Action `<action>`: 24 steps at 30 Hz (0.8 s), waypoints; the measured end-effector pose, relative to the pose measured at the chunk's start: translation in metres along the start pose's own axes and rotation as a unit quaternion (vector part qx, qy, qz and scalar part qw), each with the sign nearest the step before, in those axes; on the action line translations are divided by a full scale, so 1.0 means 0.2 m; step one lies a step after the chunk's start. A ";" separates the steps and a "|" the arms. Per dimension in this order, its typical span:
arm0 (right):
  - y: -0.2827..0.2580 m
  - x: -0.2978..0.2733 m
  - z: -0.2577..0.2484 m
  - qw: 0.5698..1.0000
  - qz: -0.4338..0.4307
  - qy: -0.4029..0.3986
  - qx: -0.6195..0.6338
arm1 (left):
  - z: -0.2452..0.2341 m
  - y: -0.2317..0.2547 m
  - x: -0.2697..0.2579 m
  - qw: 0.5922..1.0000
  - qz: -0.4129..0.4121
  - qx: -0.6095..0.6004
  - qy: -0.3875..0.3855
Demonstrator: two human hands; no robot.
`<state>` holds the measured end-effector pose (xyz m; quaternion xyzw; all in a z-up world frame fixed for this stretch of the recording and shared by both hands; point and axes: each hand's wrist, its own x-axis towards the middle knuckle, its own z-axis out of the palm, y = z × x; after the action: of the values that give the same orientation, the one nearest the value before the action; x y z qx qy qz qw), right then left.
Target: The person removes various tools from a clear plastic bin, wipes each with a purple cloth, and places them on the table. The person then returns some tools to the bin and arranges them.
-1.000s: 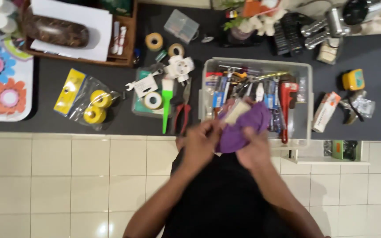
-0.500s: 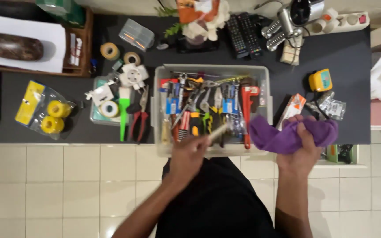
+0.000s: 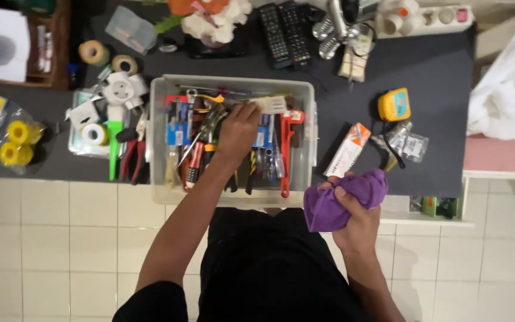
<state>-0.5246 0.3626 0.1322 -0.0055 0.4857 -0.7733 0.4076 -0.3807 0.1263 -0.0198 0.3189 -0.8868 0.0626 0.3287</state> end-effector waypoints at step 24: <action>0.80 -0.52 0.84 0.984 0.119 -0.062 -0.114 | -0.92 -1.66 -0.76 0.968 -0.235 -0.049 -0.077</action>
<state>-0.2880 0.2711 0.1408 -0.0416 0.5419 -0.6567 0.5229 0.0079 0.0034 -0.0047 0.5059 -0.8115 -0.0848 0.2798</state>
